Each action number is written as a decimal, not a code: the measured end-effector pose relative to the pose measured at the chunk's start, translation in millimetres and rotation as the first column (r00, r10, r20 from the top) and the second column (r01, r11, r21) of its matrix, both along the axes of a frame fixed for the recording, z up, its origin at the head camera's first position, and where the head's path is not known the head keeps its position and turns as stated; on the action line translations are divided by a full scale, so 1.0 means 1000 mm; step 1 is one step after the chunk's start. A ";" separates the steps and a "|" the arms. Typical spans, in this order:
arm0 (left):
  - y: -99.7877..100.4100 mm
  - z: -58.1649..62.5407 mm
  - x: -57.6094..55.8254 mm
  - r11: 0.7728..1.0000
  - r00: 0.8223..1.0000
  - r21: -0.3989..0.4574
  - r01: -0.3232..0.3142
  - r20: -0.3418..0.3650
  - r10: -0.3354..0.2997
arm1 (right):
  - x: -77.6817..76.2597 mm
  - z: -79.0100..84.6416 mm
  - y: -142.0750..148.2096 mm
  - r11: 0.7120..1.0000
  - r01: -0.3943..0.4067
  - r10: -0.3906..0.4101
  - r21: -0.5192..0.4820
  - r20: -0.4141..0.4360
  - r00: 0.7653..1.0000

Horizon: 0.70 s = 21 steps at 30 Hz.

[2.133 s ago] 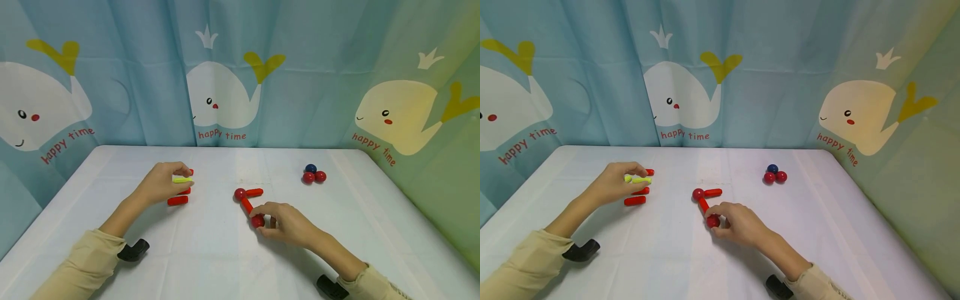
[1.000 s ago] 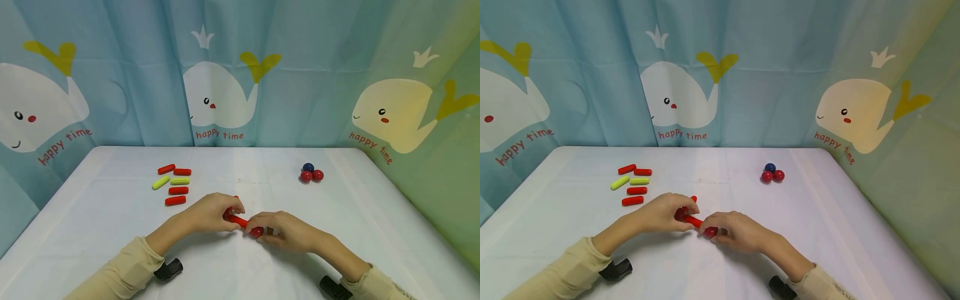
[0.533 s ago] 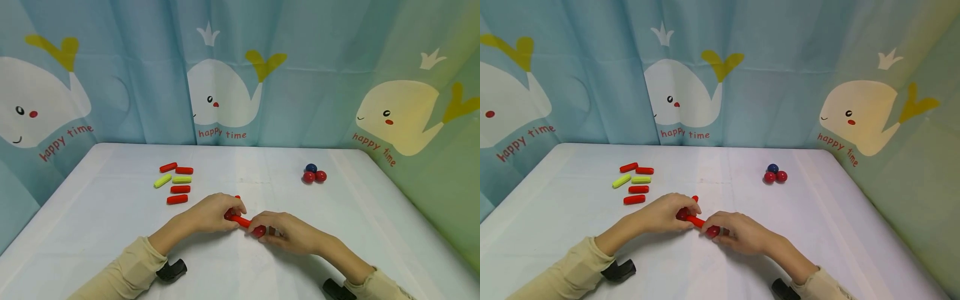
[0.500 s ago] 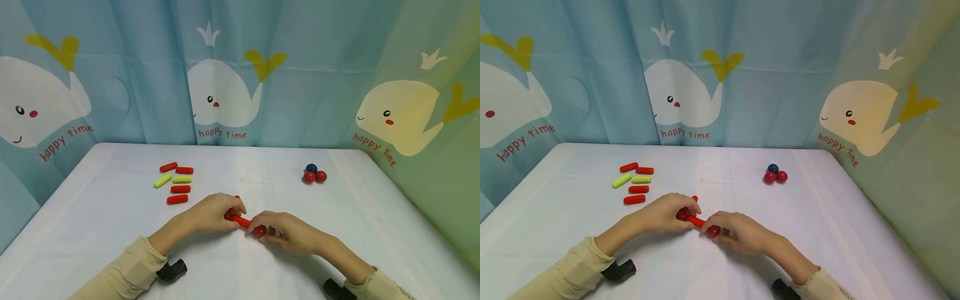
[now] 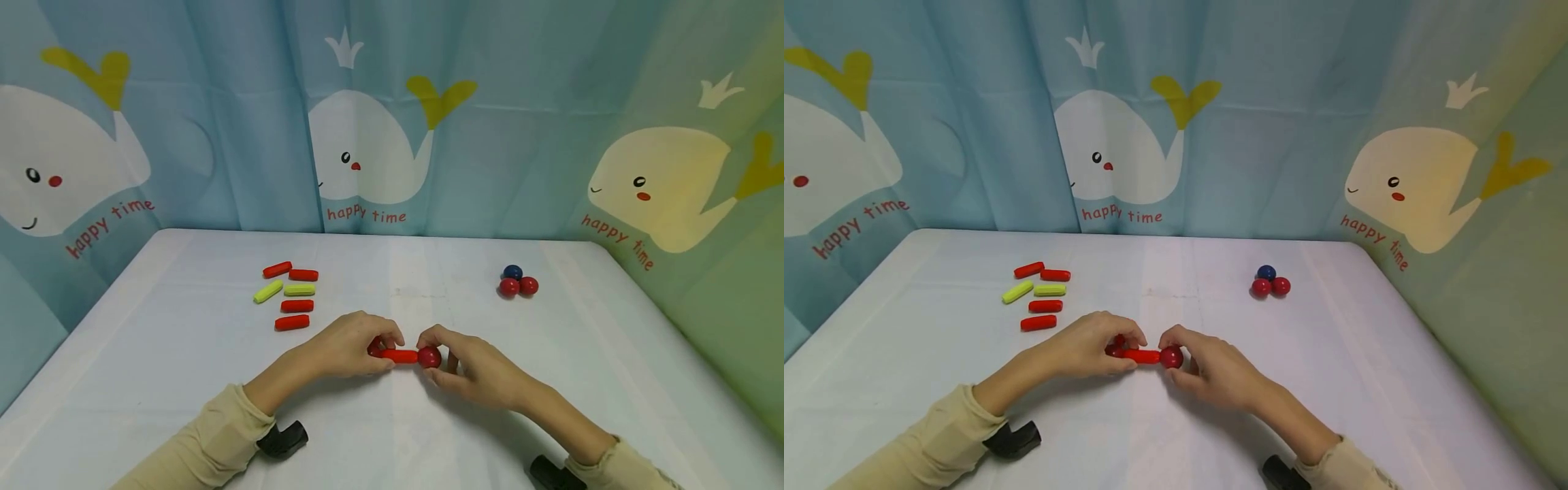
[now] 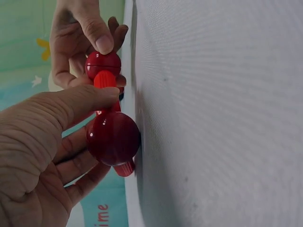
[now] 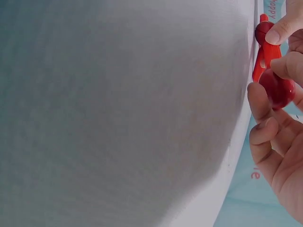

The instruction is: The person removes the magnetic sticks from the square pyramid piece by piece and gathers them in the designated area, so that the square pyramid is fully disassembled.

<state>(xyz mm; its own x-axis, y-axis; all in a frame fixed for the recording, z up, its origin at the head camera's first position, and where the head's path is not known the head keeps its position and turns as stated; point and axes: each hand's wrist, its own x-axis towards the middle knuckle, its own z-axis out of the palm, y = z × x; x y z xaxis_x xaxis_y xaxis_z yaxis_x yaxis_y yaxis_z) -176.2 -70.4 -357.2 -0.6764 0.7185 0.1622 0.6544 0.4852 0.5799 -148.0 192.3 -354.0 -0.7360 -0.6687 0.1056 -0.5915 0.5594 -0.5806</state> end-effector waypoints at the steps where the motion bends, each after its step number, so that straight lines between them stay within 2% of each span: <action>1: 0.000 0.000 0.000 1.000 1.000 0.000 -0.001 0.001 0.001 | 0.000 0.000 -0.001 1.000 0.008 -0.008 0.005 0.001 1.000; 13: 0.001 -0.001 0.003 1.000 1.000 -0.017 -0.009 0.014 0.009 | 0.003 0.000 -0.003 0.999 0.039 -0.039 0.018 0.019 0.999; 21: 0.001 0.000 0.002 1.000 1.000 -0.011 0.000 0.001 0.000 | 0.001 0.003 -0.003 0.999 0.031 -0.030 0.039 -0.029 0.999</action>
<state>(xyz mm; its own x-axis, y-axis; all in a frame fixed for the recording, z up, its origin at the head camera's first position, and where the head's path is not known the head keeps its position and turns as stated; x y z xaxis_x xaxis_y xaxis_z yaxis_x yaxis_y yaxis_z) -174.0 -69.2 -357.1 -0.6769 0.7199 0.1536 0.6535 0.4917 0.5755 -147.0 189.1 -350.8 -0.7530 -0.6502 0.1010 -0.5901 0.5993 -0.5409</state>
